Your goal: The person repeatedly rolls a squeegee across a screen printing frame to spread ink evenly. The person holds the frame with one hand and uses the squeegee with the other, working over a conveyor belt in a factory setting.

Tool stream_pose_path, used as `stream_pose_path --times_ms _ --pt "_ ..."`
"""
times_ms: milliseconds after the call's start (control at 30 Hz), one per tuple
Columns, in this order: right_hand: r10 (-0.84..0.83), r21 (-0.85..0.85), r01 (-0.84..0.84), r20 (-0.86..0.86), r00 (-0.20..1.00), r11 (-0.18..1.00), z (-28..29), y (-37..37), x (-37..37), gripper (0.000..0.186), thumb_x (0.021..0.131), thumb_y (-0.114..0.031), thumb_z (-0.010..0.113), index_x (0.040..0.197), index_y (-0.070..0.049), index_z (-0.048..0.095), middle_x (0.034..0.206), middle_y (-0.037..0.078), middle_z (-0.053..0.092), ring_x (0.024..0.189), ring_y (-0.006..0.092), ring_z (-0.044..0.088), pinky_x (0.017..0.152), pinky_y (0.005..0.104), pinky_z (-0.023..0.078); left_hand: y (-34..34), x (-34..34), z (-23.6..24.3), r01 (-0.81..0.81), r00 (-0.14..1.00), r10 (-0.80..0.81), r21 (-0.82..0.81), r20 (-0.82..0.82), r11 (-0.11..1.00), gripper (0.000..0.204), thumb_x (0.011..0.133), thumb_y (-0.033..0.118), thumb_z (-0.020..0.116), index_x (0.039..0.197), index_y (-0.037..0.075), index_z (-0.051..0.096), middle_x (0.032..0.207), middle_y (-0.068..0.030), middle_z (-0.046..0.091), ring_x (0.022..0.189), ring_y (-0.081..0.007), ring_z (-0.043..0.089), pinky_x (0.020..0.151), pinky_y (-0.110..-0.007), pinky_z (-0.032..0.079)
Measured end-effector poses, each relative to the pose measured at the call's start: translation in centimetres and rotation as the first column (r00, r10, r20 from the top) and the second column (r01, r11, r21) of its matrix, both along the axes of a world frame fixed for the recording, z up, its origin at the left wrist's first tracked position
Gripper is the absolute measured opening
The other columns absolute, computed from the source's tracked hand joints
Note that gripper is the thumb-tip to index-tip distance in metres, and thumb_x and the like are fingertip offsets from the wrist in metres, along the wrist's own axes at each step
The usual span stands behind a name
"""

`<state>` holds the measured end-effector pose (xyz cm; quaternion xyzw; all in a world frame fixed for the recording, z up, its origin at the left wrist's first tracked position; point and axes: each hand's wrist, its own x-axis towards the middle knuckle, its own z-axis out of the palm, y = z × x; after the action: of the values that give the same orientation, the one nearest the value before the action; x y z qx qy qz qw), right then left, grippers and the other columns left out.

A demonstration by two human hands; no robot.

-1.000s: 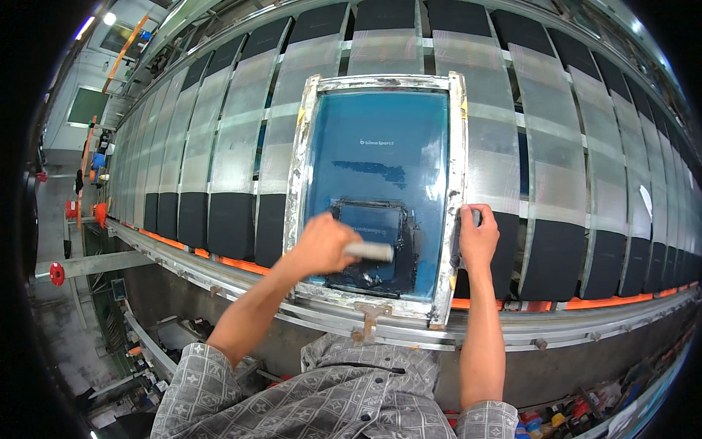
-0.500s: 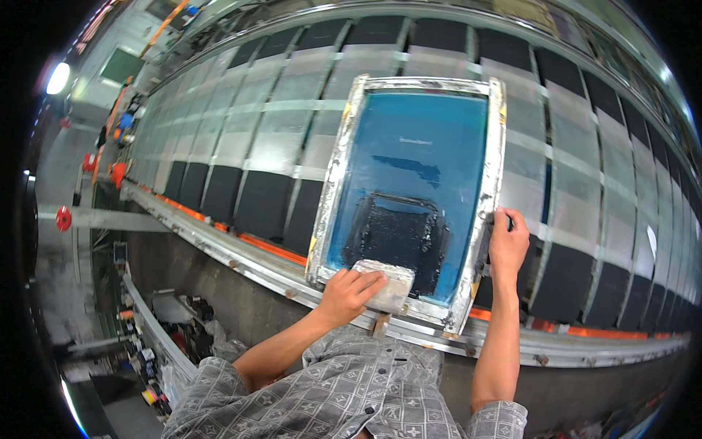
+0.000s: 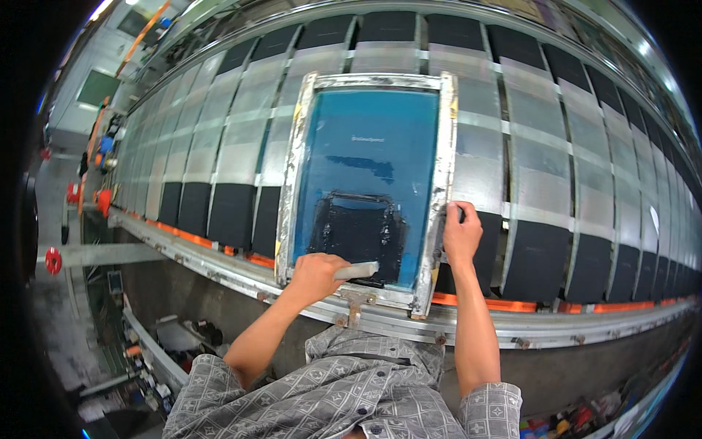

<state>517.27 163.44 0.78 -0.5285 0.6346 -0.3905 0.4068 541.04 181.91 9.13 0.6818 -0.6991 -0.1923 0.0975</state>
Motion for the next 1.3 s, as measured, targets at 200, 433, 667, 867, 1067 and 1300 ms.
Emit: stream_pose_path --times_ms 200,433,667,867,1067,1300 --pt "0.023 0.096 -0.01 -0.135 0.991 0.995 1.4 -0.2 1.0 0.029 0.092 -0.03 0.059 0.096 -0.003 0.065 0.067 0.009 0.061 0.061 0.0153 0.054 0.062 0.0333 0.045 -8.3 4.2 1.5 0.189 0.981 -0.194 0.167 0.016 0.968 0.028 0.069 0.034 0.08 0.089 0.014 0.074 0.082 -0.0072 0.07 0.077 -0.0307 0.067 0.07 -0.042 0.053" --pt "0.16 0.143 -0.129 -0.233 0.959 0.981 1.0 -0.8 0.3 0.029 0.092 -0.032 0.061 0.097 -0.004 0.066 0.068 0.015 0.061 0.061 0.0229 0.058 0.064 0.0367 0.046 -15.3 6.4 1.1 0.143 0.978 -0.16 0.125 0.132 0.982 0.029 0.07 0.035 0.079 0.091 0.016 0.075 0.08 -0.0123 0.07 0.08 -0.0341 0.067 0.073 -0.045 0.053" --pt "0.003 0.39 -0.066 0.159 0.987 0.919 1.4 -0.6 0.3 0.024 0.092 -0.025 0.062 0.095 -0.001 0.064 0.065 0.001 0.057 0.06 0.0146 0.051 0.063 0.0333 0.045 -5.7 3.4 0.5 0.267 0.96 -0.279 0.325 -0.012 0.907 0.028 0.071 0.03 0.079 0.095 0.018 0.073 0.084 -0.0102 0.07 0.081 -0.0314 0.067 0.072 -0.044 0.054" --pt "0.007 0.155 0.001 -0.048 0.999 0.988 0.7 -0.1 1.1 0.023 0.088 -0.026 0.064 0.097 -0.004 0.065 0.08 0.006 0.063 0.074 0.0128 0.053 0.071 0.0283 0.043 -15.7 5.9 1.7 0.166 0.973 -0.189 0.167 0.13 0.972 0.029 0.07 0.03 0.08 0.094 0.017 0.074 0.084 -0.0125 0.07 0.082 -0.0338 0.067 0.073 -0.045 0.053" --pt "-0.011 0.145 0.02 -0.064 0.998 0.989 1.2 0.0 1.2 0.025 0.086 -0.028 0.066 0.095 -0.005 0.066 0.072 0.004 0.059 0.065 0.0107 0.048 0.063 0.0285 0.042 -7.9 3.6 -0.1 0.246 0.958 -0.274 0.254 0.084 0.935 0.02 0.067 0.028 0.081 0.083 0.018 0.073 0.076 -0.006 0.069 0.076 -0.0282 0.068 0.069 -0.042 0.054" --pt "-0.008 0.106 0.015 -0.07 0.998 0.994 1.6 0.0 1.4 0.024 0.086 -0.027 0.066 0.094 -0.005 0.066 0.068 0.002 0.055 0.063 0.01 0.045 0.059 0.0282 0.039 -11.2 5.2 1.0 0.23 0.963 -0.247 0.142 0.111 0.963 0.024 0.069 0.029 0.08 0.089 0.017 0.074 0.079 -0.0086 0.07 0.077 -0.0322 0.067 0.069 -0.045 0.053"
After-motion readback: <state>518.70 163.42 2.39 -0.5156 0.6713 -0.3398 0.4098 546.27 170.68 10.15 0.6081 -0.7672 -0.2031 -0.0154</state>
